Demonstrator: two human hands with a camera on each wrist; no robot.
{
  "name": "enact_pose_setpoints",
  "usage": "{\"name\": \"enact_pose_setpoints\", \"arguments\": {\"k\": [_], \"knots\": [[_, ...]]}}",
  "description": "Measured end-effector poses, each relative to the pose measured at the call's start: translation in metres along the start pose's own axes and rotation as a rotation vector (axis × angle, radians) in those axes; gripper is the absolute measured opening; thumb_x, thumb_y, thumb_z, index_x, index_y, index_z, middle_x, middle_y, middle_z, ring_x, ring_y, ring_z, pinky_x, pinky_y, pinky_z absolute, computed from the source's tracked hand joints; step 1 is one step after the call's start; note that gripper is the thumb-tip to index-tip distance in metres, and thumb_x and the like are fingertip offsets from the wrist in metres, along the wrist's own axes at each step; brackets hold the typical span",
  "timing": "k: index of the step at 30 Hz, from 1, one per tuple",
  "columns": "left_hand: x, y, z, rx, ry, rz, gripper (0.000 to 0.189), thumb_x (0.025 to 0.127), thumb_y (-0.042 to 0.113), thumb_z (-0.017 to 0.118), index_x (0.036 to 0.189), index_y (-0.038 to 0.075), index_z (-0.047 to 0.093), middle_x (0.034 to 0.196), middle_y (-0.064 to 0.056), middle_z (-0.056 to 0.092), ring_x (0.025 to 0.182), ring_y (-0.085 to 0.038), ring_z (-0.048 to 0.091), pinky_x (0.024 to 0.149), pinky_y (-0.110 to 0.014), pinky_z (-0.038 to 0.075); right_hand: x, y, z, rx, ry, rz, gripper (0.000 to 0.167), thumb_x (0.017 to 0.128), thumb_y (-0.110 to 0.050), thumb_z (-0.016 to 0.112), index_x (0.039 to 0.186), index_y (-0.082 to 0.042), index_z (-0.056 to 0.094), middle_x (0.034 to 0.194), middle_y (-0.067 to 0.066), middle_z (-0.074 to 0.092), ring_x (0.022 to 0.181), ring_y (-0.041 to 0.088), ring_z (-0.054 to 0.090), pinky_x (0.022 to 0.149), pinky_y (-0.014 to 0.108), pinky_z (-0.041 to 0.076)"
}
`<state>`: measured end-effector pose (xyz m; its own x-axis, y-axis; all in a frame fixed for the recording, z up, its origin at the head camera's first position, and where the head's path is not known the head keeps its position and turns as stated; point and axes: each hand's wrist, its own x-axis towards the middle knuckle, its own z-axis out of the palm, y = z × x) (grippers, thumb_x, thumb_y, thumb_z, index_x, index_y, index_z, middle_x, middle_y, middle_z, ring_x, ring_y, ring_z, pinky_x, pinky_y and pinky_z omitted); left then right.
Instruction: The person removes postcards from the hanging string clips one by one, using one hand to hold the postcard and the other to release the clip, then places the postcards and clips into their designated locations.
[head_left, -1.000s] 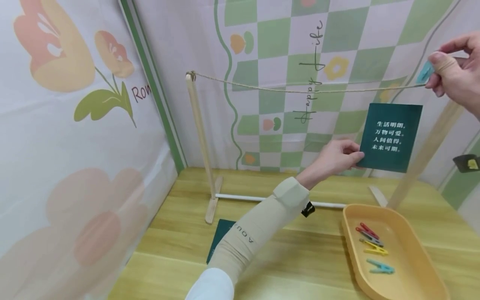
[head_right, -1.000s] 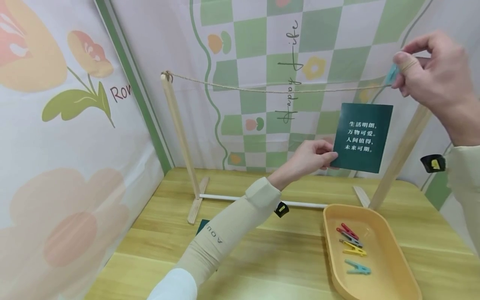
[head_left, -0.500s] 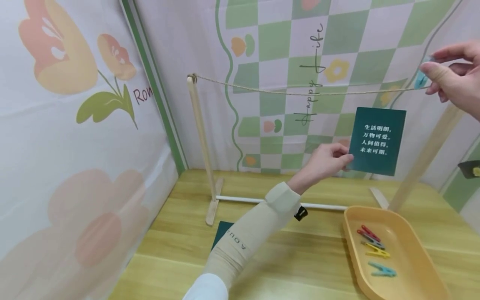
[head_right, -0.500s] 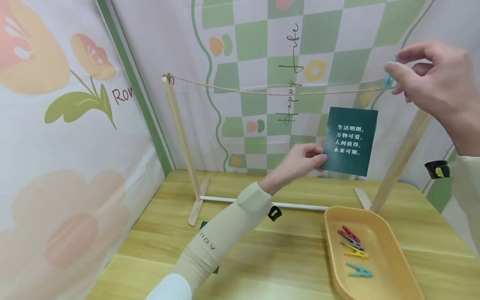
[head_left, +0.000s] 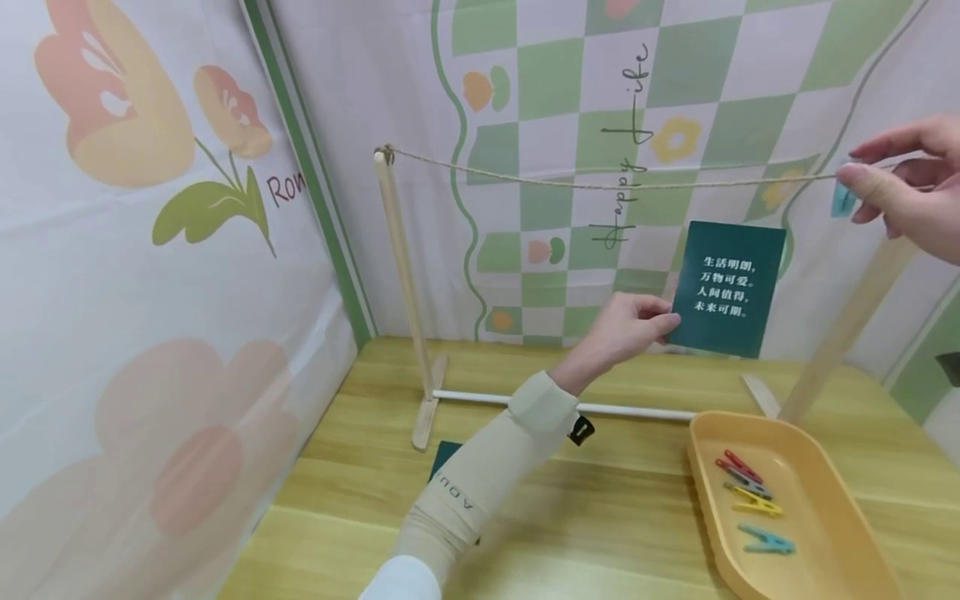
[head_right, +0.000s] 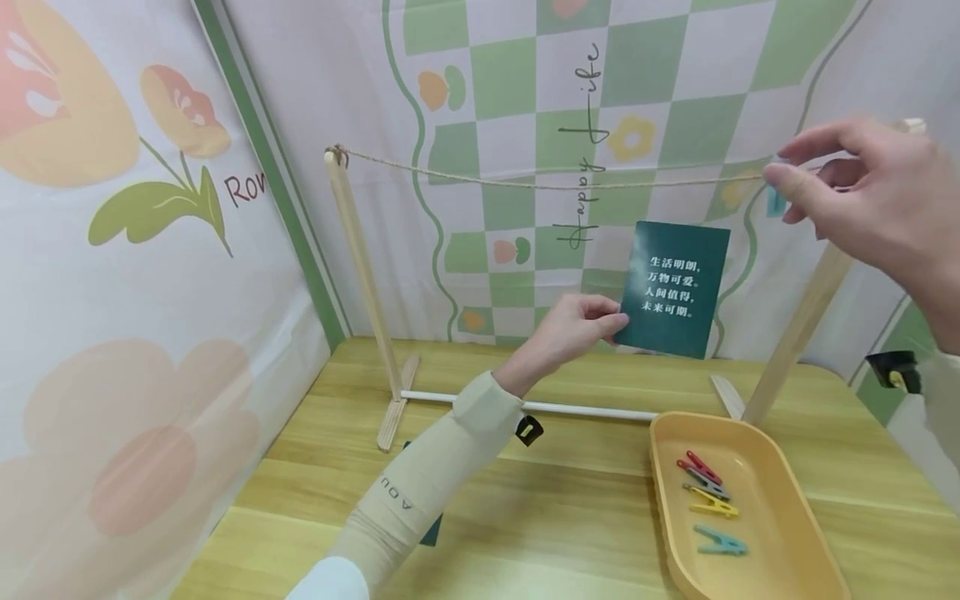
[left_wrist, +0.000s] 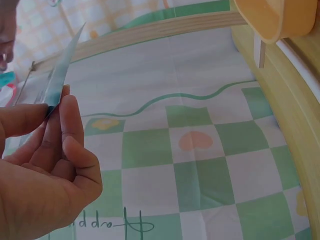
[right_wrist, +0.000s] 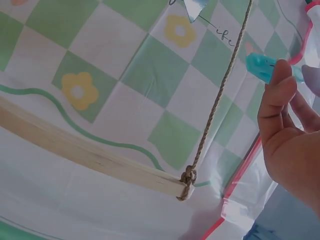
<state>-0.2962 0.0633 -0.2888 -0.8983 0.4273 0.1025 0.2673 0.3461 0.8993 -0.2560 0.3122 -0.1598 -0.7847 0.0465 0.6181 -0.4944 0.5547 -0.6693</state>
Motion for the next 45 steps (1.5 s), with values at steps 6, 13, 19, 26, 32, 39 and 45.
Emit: {"name": "enact_pose_setpoints", "arguments": {"k": [6, 13, 19, 26, 32, 39, 45], "knots": [[-0.008, -0.008, -0.008, 0.038, -0.023, 0.044, 0.019, 0.096, 0.023, 0.064, 0.106, 0.011, 0.075, 0.089, 0.004, 0.073, 0.072, -0.007, 0.065, 0.063, -0.016, 0.049, -0.015, 0.0, 0.003, -0.194, -0.068, -0.049, 0.031, 0.096, -0.015, 0.062, 0.099, -0.044, 0.053, 0.069, -0.033, 0.055, 0.045, -0.004, 0.047, 0.042, 0.014, 0.034], [-0.016, -0.017, -0.016, 0.005, -0.037, 0.083, 0.019, 0.096, 0.022, 0.065, 0.105, 0.009, 0.075, 0.092, 0.002, 0.073, 0.071, -0.007, 0.065, 0.065, -0.017, 0.051, -0.031, -0.005, 0.008, -0.409, -0.116, -0.163, 0.018, 0.093, -0.012, 0.067, 0.1, -0.028, 0.062, 0.062, -0.023, 0.056, 0.047, -0.01, 0.045, 0.045, 0.009, 0.035], [-0.023, -0.026, -0.026, -0.113, -0.058, 0.117, 0.02, 0.095, 0.018, 0.065, 0.106, 0.004, 0.074, 0.112, -0.006, 0.071, 0.068, -0.008, 0.069, 0.071, -0.019, 0.056, -0.045, -0.005, 0.011, -0.559, -0.2, -0.2, 0.021, 0.093, -0.013, 0.068, 0.105, 0.003, 0.065, 0.075, 0.014, 0.065, 0.053, -0.012, 0.044, 0.05, 0.004, 0.036], [-0.032, -0.035, -0.041, -0.145, -0.033, 0.11, 0.018, 0.095, 0.018, 0.065, 0.105, 0.005, 0.073, 0.104, -0.004, 0.071, 0.068, -0.009, 0.068, 0.074, -0.022, 0.057, -0.055, 0.001, 0.015, -0.582, -0.191, -0.384, 0.007, 0.084, -0.01, 0.076, 0.088, -0.011, 0.07, 0.076, -0.013, 0.06, 0.056, -0.018, 0.043, 0.051, 0.005, 0.036], [-0.037, -0.043, -0.048, -0.091, -0.027, 0.091, 0.014, 0.096, 0.02, 0.065, 0.1, 0.007, 0.071, 0.084, -0.003, 0.071, 0.067, -0.008, 0.068, 0.068, -0.021, 0.055, -0.064, 0.002, 0.014, -0.548, -0.178, -0.437, 0.012, 0.081, -0.008, 0.078, 0.089, -0.01, 0.07, 0.07, -0.03, 0.053, 0.055, -0.022, 0.043, 0.05, 0.006, 0.037], [-0.043, -0.056, -0.056, -0.057, -0.057, 0.08, 0.014, 0.096, 0.023, 0.064, 0.099, 0.01, 0.07, 0.082, -0.001, 0.069, 0.071, -0.01, 0.069, 0.073, -0.022, 0.055, -0.081, 0.013, 0.016, -0.457, -0.184, -0.509, 0.017, 0.084, -0.024, 0.078, 0.087, -0.01, 0.07, 0.081, -0.036, 0.054, 0.055, -0.02, 0.046, 0.048, 0.007, 0.038], [-0.049, -0.08, -0.066, -0.058, -0.06, 0.061, 0.012, 0.096, 0.025, 0.064, 0.095, 0.014, 0.069, 0.082, -0.001, 0.068, 0.074, -0.013, 0.07, 0.075, -0.024, 0.055, -0.094, 0.025, 0.028, -0.488, -0.266, -0.554, 0.022, 0.078, -0.018, 0.082, 0.095, -0.012, 0.069, 0.08, -0.004, 0.07, 0.059, -0.015, 0.05, 0.05, 0.007, 0.042]]}}
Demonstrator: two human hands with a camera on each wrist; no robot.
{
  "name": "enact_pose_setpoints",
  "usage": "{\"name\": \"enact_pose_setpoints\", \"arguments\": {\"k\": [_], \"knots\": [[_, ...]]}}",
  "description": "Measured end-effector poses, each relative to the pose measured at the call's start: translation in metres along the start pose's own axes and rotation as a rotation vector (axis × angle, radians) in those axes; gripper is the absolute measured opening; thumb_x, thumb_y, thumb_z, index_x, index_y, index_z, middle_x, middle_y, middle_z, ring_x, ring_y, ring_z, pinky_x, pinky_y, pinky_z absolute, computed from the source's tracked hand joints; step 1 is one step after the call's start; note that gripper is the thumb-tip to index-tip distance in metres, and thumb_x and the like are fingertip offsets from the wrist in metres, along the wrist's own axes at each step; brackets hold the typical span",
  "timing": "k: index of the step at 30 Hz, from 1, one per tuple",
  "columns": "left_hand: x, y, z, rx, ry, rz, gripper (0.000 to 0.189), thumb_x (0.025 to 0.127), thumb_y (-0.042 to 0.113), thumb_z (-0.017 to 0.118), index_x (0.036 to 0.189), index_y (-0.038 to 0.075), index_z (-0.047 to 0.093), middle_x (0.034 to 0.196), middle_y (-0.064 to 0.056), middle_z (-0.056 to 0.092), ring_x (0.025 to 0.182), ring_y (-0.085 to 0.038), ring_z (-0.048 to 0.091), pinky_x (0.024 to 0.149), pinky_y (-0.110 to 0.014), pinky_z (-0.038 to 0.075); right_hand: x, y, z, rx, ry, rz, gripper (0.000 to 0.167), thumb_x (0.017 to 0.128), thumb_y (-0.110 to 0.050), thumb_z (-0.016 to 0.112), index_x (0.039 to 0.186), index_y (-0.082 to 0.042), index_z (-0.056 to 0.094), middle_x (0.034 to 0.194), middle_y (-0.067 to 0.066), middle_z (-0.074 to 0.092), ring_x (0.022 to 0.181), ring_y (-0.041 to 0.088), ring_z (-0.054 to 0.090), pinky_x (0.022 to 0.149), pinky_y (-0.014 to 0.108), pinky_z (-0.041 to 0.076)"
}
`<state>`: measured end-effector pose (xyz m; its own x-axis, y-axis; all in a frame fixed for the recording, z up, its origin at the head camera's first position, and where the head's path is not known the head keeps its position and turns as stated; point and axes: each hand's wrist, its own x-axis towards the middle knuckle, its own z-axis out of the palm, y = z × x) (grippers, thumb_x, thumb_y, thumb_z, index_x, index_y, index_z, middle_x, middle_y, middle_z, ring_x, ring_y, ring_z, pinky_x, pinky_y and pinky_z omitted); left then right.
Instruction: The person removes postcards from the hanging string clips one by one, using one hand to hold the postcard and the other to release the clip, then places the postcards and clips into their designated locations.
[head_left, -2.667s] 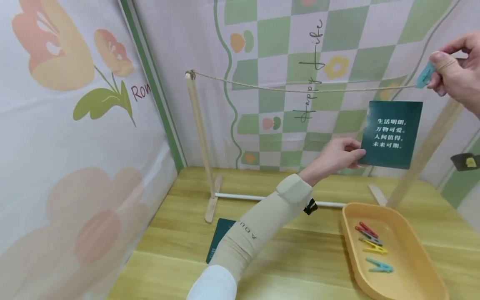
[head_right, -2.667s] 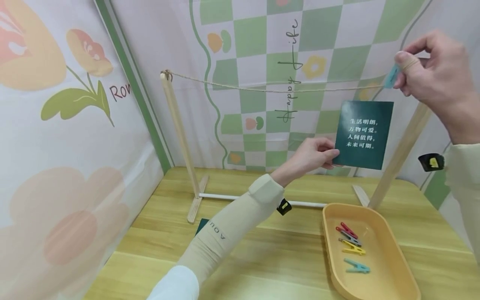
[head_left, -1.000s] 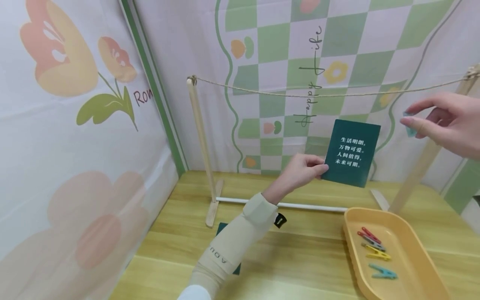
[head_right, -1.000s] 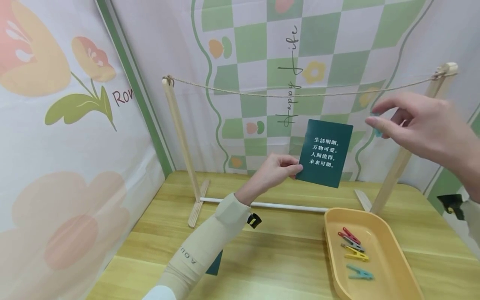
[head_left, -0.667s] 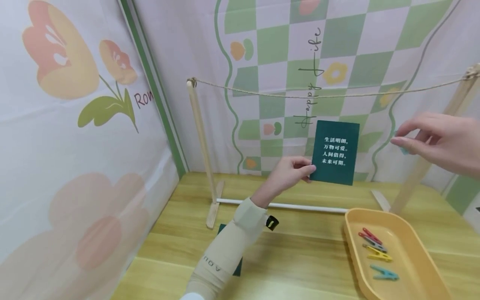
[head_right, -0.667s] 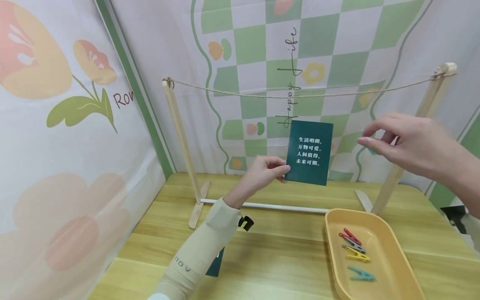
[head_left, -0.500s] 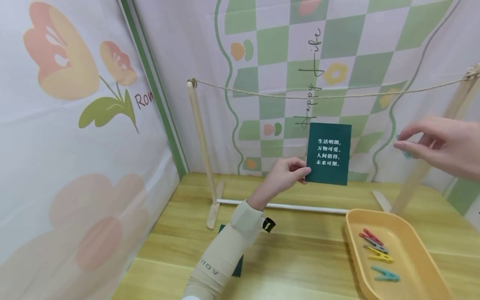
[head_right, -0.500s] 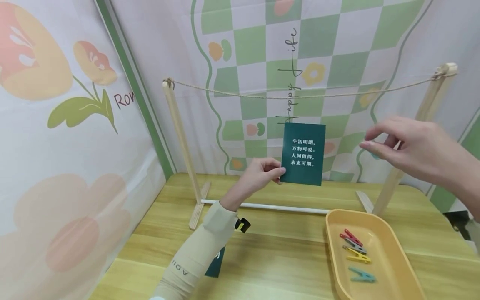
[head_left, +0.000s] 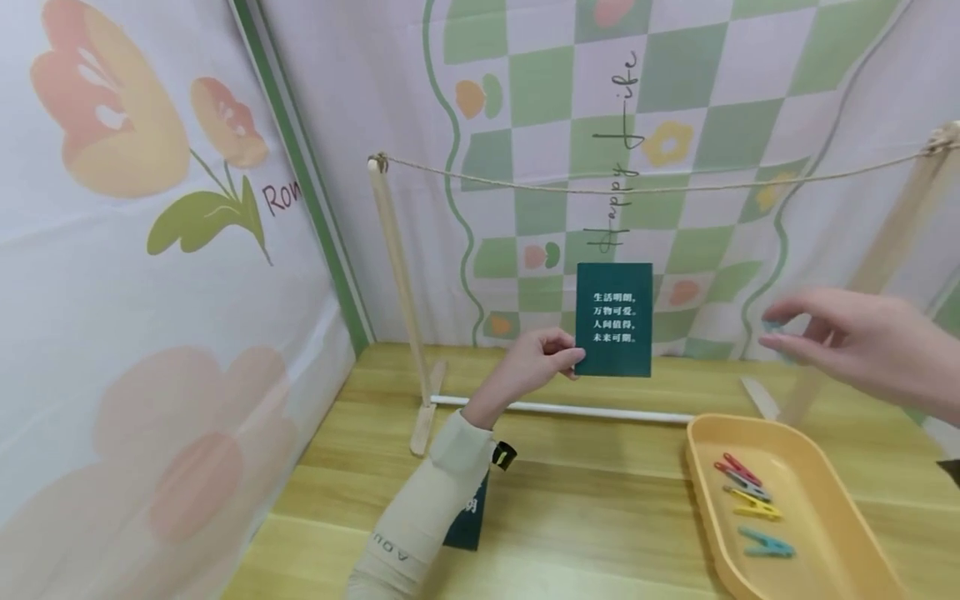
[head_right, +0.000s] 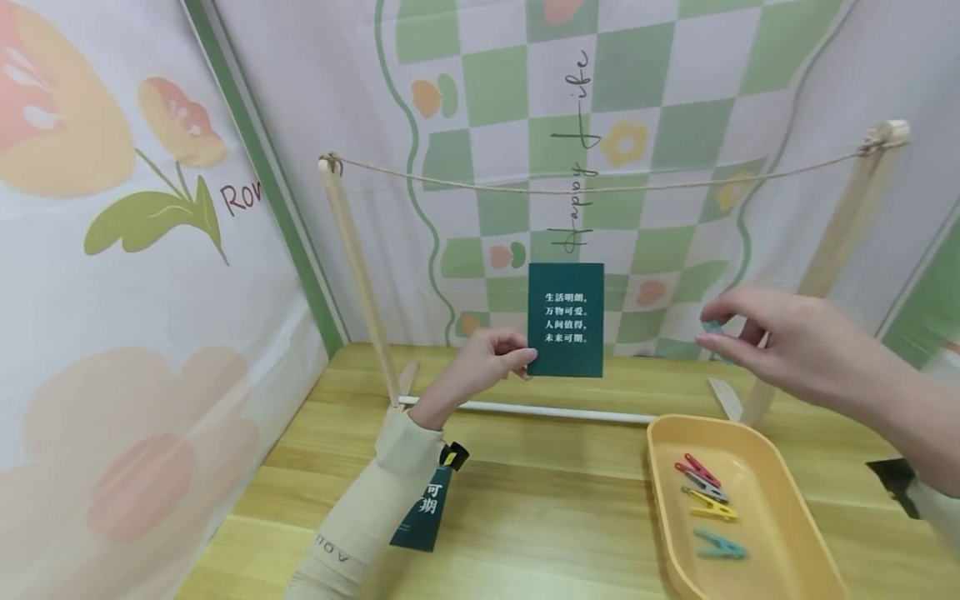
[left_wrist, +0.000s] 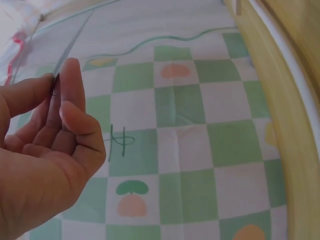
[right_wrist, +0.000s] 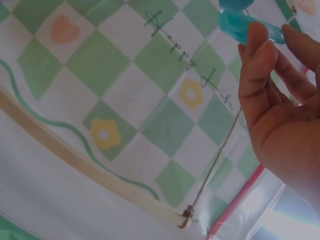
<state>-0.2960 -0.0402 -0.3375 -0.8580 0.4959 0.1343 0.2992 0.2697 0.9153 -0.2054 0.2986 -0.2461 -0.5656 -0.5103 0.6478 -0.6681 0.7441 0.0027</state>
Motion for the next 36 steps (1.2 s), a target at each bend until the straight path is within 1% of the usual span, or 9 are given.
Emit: {"name": "enact_pose_setpoints", "arguments": {"k": [5, 10, 14, 18, 22, 27, 29, 32, 36], "knots": [[-0.009, -0.012, -0.008, 0.018, 0.006, -0.003, 0.012, 0.096, 0.026, 0.065, 0.094, 0.015, 0.07, 0.08, -0.002, 0.071, 0.074, -0.013, 0.071, 0.068, -0.025, 0.055, -0.007, -0.001, 0.016, 0.025, -0.03, -0.017, 0.031, 0.073, -0.008, 0.083, 0.099, -0.013, 0.067, 0.086, 0.005, 0.071, 0.061, -0.011, 0.052, 0.054, 0.007, 0.042], [-0.015, -0.015, -0.011, 0.014, -0.002, 0.007, 0.014, 0.097, 0.023, 0.063, 0.096, 0.012, 0.071, 0.079, -0.007, 0.072, 0.072, -0.016, 0.07, 0.068, -0.029, 0.059, -0.01, -0.003, 0.021, 0.011, -0.077, 0.045, 0.032, 0.073, -0.006, 0.083, 0.099, -0.015, 0.067, 0.086, 0.004, 0.072, 0.061, -0.012, 0.051, 0.054, 0.007, 0.042], [-0.024, -0.014, -0.014, 0.039, -0.008, -0.012, 0.015, 0.099, 0.021, 0.06, 0.098, 0.01, 0.072, 0.079, -0.01, 0.07, 0.075, -0.023, 0.07, 0.072, -0.036, 0.06, -0.016, -0.004, 0.023, 0.023, -0.104, 0.112, 0.032, 0.072, -0.005, 0.083, 0.097, -0.016, 0.067, 0.086, 0.002, 0.072, 0.061, -0.012, 0.05, 0.053, 0.008, 0.041], [-0.034, -0.017, -0.019, 0.06, -0.005, -0.029, 0.016, 0.099, 0.02, 0.059, 0.096, 0.01, 0.072, 0.075, -0.006, 0.068, 0.077, -0.031, 0.069, 0.072, -0.034, 0.06, -0.024, -0.003, 0.024, 0.032, -0.12, 0.13, 0.028, 0.074, -0.007, 0.082, 0.097, -0.016, 0.068, 0.082, -0.002, 0.07, 0.06, -0.012, 0.049, 0.051, 0.011, 0.042], [-0.044, -0.022, -0.025, 0.079, -0.002, -0.044, 0.017, 0.099, 0.021, 0.059, 0.096, 0.012, 0.072, 0.074, -0.004, 0.068, 0.082, -0.037, 0.069, 0.073, -0.036, 0.059, -0.032, -0.002, 0.024, 0.035, -0.161, 0.171, 0.024, 0.078, -0.011, 0.08, 0.097, -0.018, 0.067, 0.073, -0.015, 0.064, 0.06, -0.011, 0.048, 0.05, 0.017, 0.043], [-0.053, -0.032, -0.034, 0.111, 0.0, -0.084, 0.018, 0.101, 0.025, 0.057, 0.096, 0.015, 0.072, 0.078, -0.007, 0.068, 0.08, -0.024, 0.07, 0.074, -0.042, 0.056, -0.042, -0.001, 0.03, 0.079, -0.181, 0.191, 0.023, 0.079, -0.01, 0.079, 0.097, -0.018, 0.067, 0.071, -0.022, 0.061, 0.058, -0.011, 0.048, 0.048, 0.019, 0.043], [-0.056, -0.036, -0.038, 0.102, 0.002, -0.11, 0.018, 0.101, 0.024, 0.056, 0.095, 0.015, 0.071, 0.079, -0.01, 0.068, 0.08, -0.02, 0.07, 0.073, -0.038, 0.056, -0.046, -0.001, 0.034, 0.106, -0.189, 0.192, 0.024, 0.079, -0.009, 0.079, 0.097, -0.019, 0.067, 0.071, -0.022, 0.061, 0.058, -0.01, 0.048, 0.048, 0.019, 0.043], [-0.062, -0.042, -0.042, 0.054, 0.004, -0.142, 0.018, 0.101, 0.021, 0.055, 0.095, 0.01, 0.069, 0.076, -0.015, 0.064, 0.081, -0.025, 0.072, 0.074, -0.031, 0.057, -0.053, -0.002, 0.039, 0.142, -0.232, 0.224, 0.022, 0.082, -0.009, 0.076, 0.098, -0.02, 0.066, 0.071, -0.024, 0.06, 0.058, -0.009, 0.049, 0.048, 0.019, 0.042], [-0.069, -0.046, -0.048, 0.059, -0.001, -0.159, 0.017, 0.101, 0.02, 0.055, 0.094, 0.009, 0.066, 0.072, -0.011, 0.065, 0.081, -0.025, 0.073, 0.066, -0.025, 0.051, -0.061, -0.004, 0.045, 0.14, -0.264, 0.247, 0.02, 0.085, -0.012, 0.075, 0.098, -0.022, 0.065, 0.071, -0.026, 0.059, 0.059, -0.01, 0.05, 0.048, 0.019, 0.041]]}}
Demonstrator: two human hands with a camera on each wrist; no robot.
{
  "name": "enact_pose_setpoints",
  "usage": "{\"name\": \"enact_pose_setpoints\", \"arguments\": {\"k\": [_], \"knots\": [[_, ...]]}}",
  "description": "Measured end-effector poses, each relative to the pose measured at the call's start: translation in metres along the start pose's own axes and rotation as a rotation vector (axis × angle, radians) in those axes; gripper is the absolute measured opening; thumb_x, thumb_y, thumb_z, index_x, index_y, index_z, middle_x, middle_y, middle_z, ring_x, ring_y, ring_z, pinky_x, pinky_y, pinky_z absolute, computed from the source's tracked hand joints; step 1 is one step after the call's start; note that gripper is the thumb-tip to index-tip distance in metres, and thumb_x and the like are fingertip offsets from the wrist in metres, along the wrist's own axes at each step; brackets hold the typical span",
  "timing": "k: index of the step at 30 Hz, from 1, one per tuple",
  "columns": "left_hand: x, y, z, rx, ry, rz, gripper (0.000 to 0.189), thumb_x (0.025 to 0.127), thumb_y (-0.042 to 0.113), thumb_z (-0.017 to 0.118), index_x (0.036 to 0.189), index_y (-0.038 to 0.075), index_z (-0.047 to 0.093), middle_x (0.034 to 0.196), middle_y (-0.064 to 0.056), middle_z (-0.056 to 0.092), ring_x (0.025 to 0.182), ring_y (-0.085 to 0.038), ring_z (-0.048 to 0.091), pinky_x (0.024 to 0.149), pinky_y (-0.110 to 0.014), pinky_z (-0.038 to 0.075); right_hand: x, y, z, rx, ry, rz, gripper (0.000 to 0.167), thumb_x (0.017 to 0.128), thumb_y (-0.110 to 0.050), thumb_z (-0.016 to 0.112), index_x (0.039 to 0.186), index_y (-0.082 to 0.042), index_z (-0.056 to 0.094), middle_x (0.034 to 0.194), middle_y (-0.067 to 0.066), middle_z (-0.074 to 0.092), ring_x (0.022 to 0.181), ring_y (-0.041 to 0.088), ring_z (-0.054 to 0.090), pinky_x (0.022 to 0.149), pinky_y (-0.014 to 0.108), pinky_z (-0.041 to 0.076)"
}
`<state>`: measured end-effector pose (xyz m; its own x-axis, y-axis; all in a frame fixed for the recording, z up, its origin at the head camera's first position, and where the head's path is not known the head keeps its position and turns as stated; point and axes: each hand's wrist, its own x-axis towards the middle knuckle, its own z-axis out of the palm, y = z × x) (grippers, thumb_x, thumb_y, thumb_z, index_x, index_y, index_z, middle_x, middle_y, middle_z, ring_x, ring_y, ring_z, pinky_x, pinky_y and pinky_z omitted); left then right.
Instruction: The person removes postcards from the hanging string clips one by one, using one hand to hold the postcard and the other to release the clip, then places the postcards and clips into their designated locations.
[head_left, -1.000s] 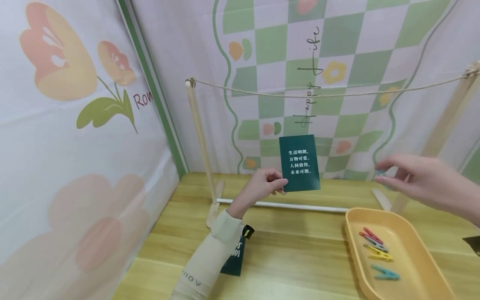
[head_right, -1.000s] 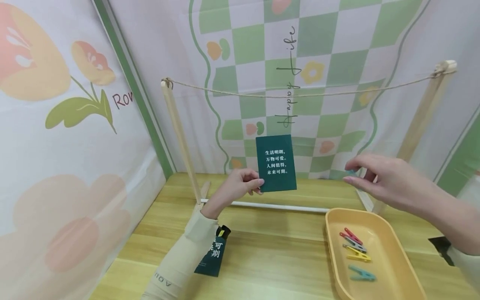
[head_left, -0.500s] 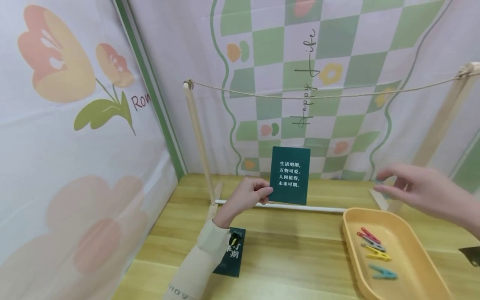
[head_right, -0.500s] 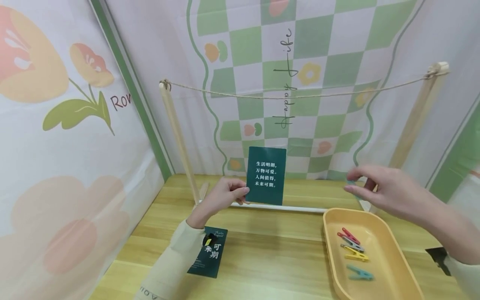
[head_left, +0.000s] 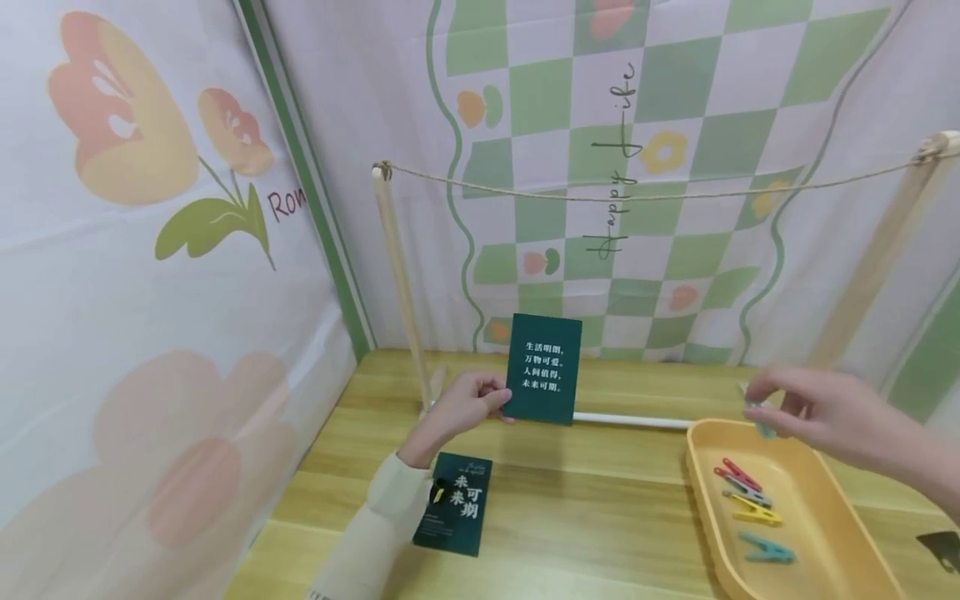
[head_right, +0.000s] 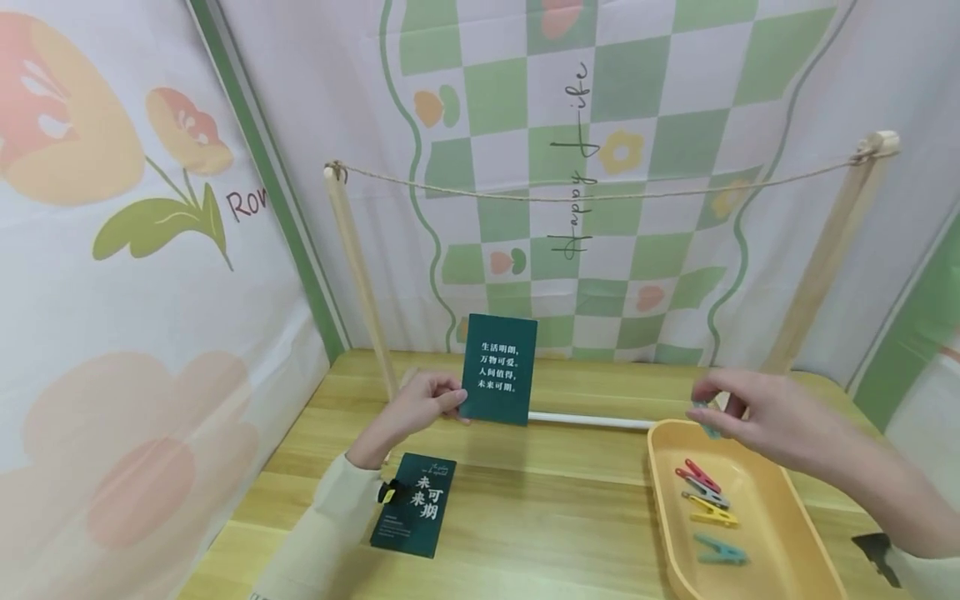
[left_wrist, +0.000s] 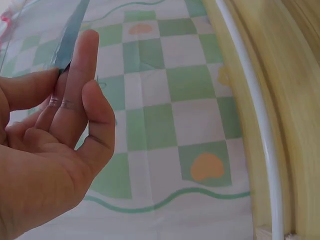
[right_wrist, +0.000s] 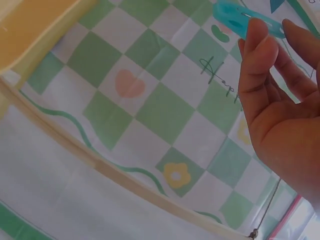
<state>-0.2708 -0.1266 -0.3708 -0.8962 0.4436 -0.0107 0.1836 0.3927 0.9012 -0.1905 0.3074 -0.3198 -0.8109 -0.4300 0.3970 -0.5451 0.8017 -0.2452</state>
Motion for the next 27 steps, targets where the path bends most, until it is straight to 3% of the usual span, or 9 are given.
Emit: {"name": "enact_pose_setpoints", "arguments": {"k": [3, 5, 10, 13, 16, 20, 27], "knots": [[-0.004, -0.005, -0.004, 0.019, -0.014, -0.003, 0.018, 0.101, 0.022, 0.056, 0.093, 0.009, 0.065, 0.071, -0.008, 0.067, 0.081, -0.024, 0.074, 0.057, -0.024, 0.038, -0.005, 0.001, 0.007, 0.004, -0.015, 0.007, 0.017, 0.085, -0.014, 0.075, 0.097, -0.023, 0.065, 0.072, -0.026, 0.06, 0.06, -0.01, 0.05, 0.047, 0.019, 0.041], [-0.007, -0.009, -0.006, 0.008, -0.027, -0.005, 0.018, 0.101, 0.022, 0.056, 0.094, 0.007, 0.064, 0.07, -0.008, 0.067, 0.082, -0.026, 0.074, 0.056, -0.024, 0.034, -0.008, 0.002, 0.012, 0.026, -0.036, 0.017, 0.015, 0.086, -0.015, 0.074, 0.096, -0.023, 0.065, 0.073, -0.026, 0.061, 0.06, -0.01, 0.051, 0.047, 0.019, 0.041], [-0.013, -0.017, -0.013, -0.006, -0.049, -0.018, 0.016, 0.101, 0.018, 0.056, 0.095, 0.005, 0.062, 0.062, -0.007, 0.058, 0.082, -0.028, 0.075, 0.06, -0.023, 0.041, -0.015, 0.006, 0.025, 0.085, -0.092, 0.017, 0.016, 0.088, -0.012, 0.072, 0.096, -0.024, 0.064, 0.079, -0.023, 0.062, 0.061, -0.009, 0.05, 0.046, 0.019, 0.04], [-0.016, -0.021, -0.016, -0.03, -0.073, -0.009, 0.015, 0.1, 0.016, 0.056, 0.094, 0.002, 0.059, 0.057, -0.006, 0.048, 0.084, -0.035, 0.074, 0.059, -0.023, 0.042, -0.02, 0.01, 0.033, 0.093, -0.117, 0.0, 0.016, 0.087, -0.012, 0.073, 0.095, -0.024, 0.064, 0.081, -0.022, 0.062, 0.062, -0.01, 0.05, 0.046, 0.019, 0.04], [-0.018, -0.025, -0.019, -0.038, -0.094, -0.011, 0.015, 0.1, 0.018, 0.056, 0.096, 0.003, 0.057, 0.06, -0.009, 0.055, 0.088, -0.041, 0.072, 0.058, -0.023, 0.043, -0.025, 0.013, 0.04, 0.095, -0.138, -0.014, 0.017, 0.086, -0.012, 0.074, 0.094, -0.024, 0.064, 0.082, -0.023, 0.06, 0.064, -0.011, 0.048, 0.047, 0.019, 0.039], [-0.023, -0.029, -0.025, -0.006, -0.073, -0.035, 0.015, 0.099, 0.02, 0.059, 0.095, 0.006, 0.057, 0.07, -0.015, 0.068, 0.084, -0.038, 0.073, 0.058, -0.024, 0.045, -0.03, 0.015, 0.05, 0.12, -0.138, -0.066, 0.021, 0.084, -0.011, 0.075, 0.092, -0.026, 0.063, 0.081, -0.024, 0.059, 0.065, -0.012, 0.046, 0.048, 0.018, 0.038], [-0.033, -0.042, -0.032, 0.0, -0.086, -0.059, 0.015, 0.099, 0.018, 0.059, 0.094, 0.004, 0.059, 0.066, -0.01, 0.065, 0.08, -0.033, 0.075, 0.057, -0.025, 0.048, -0.039, 0.018, 0.062, 0.259, -0.203, -0.074, 0.023, 0.09, -0.008, 0.069, 0.096, -0.027, 0.059, 0.083, -0.018, 0.06, 0.058, -0.009, 0.045, 0.044, 0.018, 0.038]]}}
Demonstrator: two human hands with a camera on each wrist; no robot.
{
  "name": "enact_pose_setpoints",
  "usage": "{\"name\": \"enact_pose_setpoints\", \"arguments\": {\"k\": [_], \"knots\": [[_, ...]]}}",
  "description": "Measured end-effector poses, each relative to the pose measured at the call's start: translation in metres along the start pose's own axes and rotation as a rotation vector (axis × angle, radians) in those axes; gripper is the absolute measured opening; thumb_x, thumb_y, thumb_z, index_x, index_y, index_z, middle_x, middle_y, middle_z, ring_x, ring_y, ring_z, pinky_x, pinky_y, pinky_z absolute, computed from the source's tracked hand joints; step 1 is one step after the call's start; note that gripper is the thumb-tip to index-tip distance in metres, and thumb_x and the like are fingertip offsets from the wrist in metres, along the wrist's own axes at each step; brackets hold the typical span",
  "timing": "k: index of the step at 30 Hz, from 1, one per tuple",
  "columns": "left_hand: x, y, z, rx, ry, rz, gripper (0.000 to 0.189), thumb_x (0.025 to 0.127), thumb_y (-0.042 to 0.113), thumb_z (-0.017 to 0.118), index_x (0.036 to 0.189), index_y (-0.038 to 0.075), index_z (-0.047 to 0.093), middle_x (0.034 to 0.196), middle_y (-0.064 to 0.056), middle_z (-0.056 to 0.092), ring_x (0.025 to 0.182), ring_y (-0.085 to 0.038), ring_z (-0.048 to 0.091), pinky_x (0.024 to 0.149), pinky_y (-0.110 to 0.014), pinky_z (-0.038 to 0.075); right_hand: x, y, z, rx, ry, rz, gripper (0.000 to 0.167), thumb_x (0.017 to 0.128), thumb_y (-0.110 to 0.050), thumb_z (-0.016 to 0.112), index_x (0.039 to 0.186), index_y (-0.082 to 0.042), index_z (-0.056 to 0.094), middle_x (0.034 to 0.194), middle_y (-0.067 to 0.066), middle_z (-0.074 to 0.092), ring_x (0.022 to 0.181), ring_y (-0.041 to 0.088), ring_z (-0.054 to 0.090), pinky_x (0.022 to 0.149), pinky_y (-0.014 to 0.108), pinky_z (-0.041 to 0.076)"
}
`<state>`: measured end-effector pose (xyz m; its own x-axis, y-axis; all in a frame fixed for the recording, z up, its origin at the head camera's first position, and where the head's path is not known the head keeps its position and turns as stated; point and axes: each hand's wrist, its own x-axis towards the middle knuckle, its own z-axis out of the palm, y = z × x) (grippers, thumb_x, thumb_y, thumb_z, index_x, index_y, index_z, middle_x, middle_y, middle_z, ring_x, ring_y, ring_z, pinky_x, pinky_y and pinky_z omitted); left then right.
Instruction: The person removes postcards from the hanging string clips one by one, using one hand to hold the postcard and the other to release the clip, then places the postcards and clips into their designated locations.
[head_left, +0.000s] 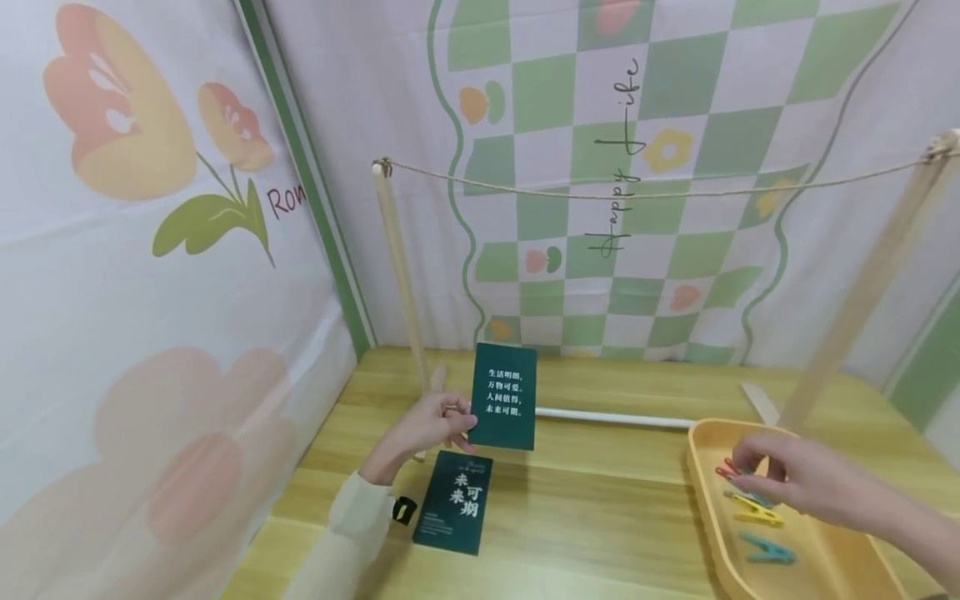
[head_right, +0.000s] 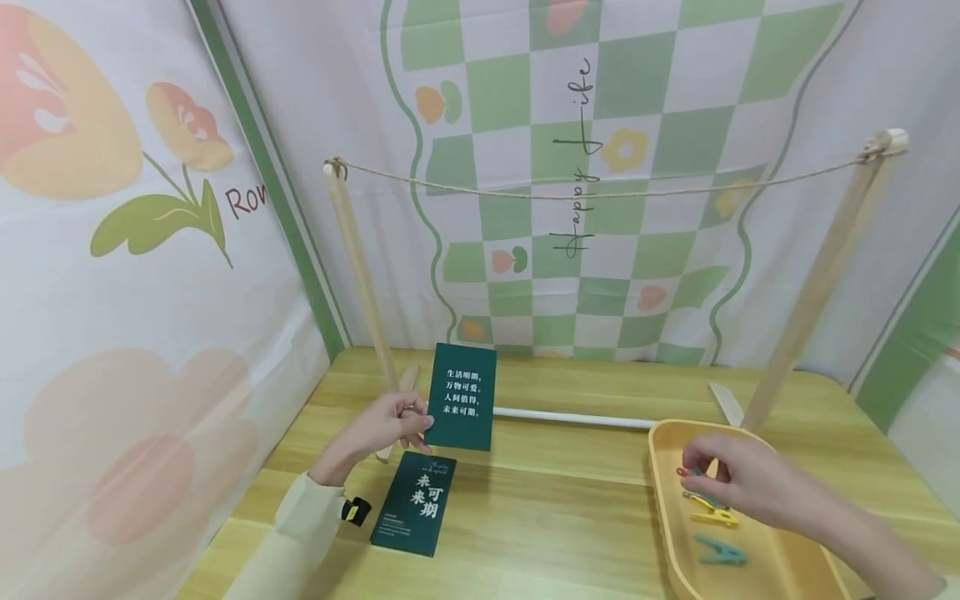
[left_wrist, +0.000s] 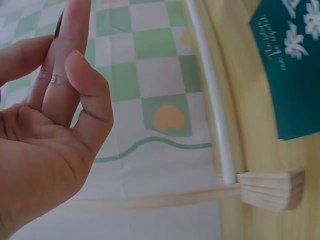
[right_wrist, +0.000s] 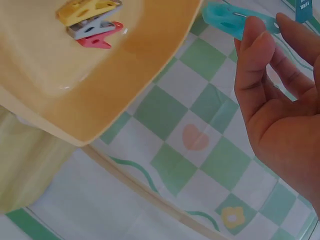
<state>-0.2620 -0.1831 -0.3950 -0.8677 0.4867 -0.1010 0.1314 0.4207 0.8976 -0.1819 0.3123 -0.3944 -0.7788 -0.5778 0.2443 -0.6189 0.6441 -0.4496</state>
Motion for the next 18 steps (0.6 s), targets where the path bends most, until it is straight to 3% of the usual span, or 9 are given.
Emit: {"name": "enact_pose_setpoints", "arguments": {"k": [6, 9, 13, 18], "knots": [[-0.007, -0.01, -0.001, -0.004, -0.009, -0.03, 0.015, 0.098, 0.018, 0.059, 0.094, 0.003, 0.058, 0.063, -0.01, 0.064, 0.072, -0.023, 0.075, 0.053, -0.027, 0.048, -0.007, 0.008, 0.008, 0.061, -0.037, -0.02, 0.023, 0.089, -0.007, 0.07, 0.097, -0.026, 0.059, 0.084, -0.018, 0.06, 0.054, -0.01, 0.042, 0.043, 0.017, 0.038], [-0.011, -0.018, -0.003, -0.008, -0.015, -0.04, 0.016, 0.097, 0.016, 0.06, 0.091, 0.002, 0.057, 0.066, -0.009, 0.065, 0.072, -0.024, 0.075, 0.058, -0.044, 0.055, -0.012, 0.012, 0.015, 0.068, -0.046, -0.046, 0.026, 0.086, -0.005, 0.072, 0.095, -0.026, 0.059, 0.083, -0.021, 0.057, 0.054, -0.012, 0.04, 0.043, 0.017, 0.037], [-0.02, -0.029, -0.005, -0.014, -0.04, -0.055, 0.016, 0.096, 0.015, 0.062, 0.09, 0.001, 0.057, 0.073, -0.01, 0.068, 0.072, -0.026, 0.075, 0.066, -0.057, 0.055, -0.018, 0.016, 0.027, 0.05, -0.043, -0.091, 0.031, 0.082, -0.003, 0.075, 0.094, -0.027, 0.057, 0.082, -0.023, 0.056, 0.058, -0.014, 0.038, 0.046, 0.016, 0.034], [-0.034, -0.041, -0.011, -0.011, -0.044, -0.126, 0.016, 0.095, 0.015, 0.062, 0.089, 0.001, 0.056, 0.071, -0.009, 0.069, 0.071, -0.026, 0.075, 0.061, -0.044, 0.055, -0.025, 0.017, 0.039, 0.08, -0.071, -0.095, 0.029, 0.082, -0.004, 0.075, 0.092, -0.024, 0.057, 0.08, -0.023, 0.055, 0.059, -0.014, 0.037, 0.046, 0.015, 0.033]]}}
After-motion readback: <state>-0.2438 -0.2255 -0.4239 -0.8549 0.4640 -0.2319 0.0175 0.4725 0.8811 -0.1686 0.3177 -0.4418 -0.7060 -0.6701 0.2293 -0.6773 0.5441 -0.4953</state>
